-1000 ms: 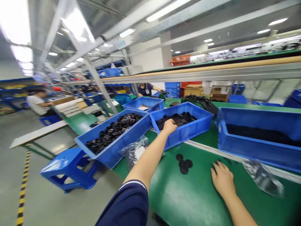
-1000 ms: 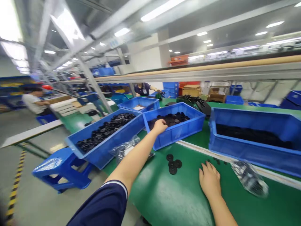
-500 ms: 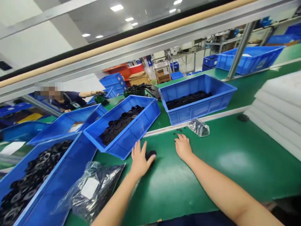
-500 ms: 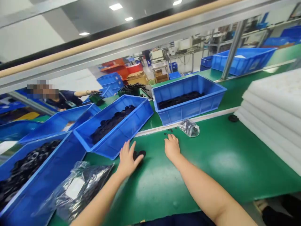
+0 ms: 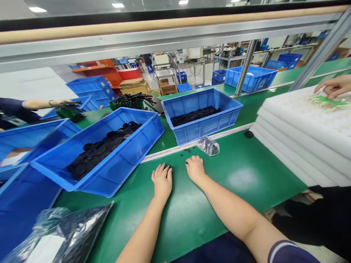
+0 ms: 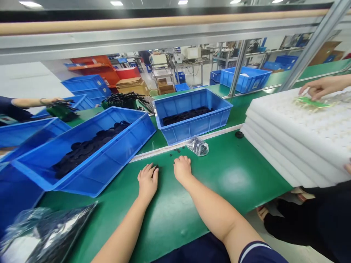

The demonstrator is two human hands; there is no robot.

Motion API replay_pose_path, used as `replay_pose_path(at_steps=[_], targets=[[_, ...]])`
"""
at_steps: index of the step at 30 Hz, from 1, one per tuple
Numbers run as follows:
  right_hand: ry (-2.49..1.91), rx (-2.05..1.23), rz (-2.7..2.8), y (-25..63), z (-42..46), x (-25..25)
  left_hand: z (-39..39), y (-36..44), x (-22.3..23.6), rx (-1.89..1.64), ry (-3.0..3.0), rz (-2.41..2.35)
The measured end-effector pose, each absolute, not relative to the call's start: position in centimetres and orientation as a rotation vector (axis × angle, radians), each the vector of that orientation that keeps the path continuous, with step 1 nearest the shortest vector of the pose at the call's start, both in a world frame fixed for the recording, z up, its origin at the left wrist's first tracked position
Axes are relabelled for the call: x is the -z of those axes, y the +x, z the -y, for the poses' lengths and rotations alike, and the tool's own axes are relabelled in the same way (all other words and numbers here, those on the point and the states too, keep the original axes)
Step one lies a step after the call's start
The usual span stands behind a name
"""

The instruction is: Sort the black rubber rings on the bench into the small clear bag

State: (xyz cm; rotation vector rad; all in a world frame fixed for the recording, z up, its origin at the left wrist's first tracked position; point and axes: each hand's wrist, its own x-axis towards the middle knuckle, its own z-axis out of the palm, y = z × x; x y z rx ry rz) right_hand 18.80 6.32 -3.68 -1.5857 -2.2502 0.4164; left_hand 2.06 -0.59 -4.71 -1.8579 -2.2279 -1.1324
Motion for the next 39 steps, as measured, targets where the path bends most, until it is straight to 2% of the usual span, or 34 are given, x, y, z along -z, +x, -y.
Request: replay_pose_path(at_steps=[3, 6, 10, 16, 22, 26, 31, 39], targets=[[-1.634, -0.376, 2.258, 19.3, -6.2, 3.2, 0.3, 5.3, 3.6, 1.723, -1.799, 2.160], [-1.624, -0.325, 2.292, 19.2, -5.9, 3.0, 1.1, 6.6, 3.0, 2.324, -1.629, 2.334], [-1.577, -0.331, 2.271, 18.7, -6.3, 3.3, 1.6, 5.3, 3.3, 2.736, -1.473, 2.618], [-1.568, -0.433, 2.148, 18.4, -6.3, 2.6, 1.4, 4.3, 2.6, 2.865, -1.401, 2.778], [-1.250, -0.516, 2.008, 18.2, -4.0, 1.6, 1.6, 4.7, 2.8, 3.044, -1.284, 2.757], [-1.132, -0.741, 1.779, 18.4, -2.4, 1.6, 2.4, 5.2, 2.8, 3.263, -1.295, 2.659], [-1.085, -1.016, 1.703, 18.7, -3.4, 2.5, 2.0, 5.3, 3.4, 3.376, -1.354, 2.569], [-1.053, -0.912, 1.938, 18.7, -3.2, 3.0, 2.4, 5.4, 3.9, 3.386, -1.359, 2.524]])
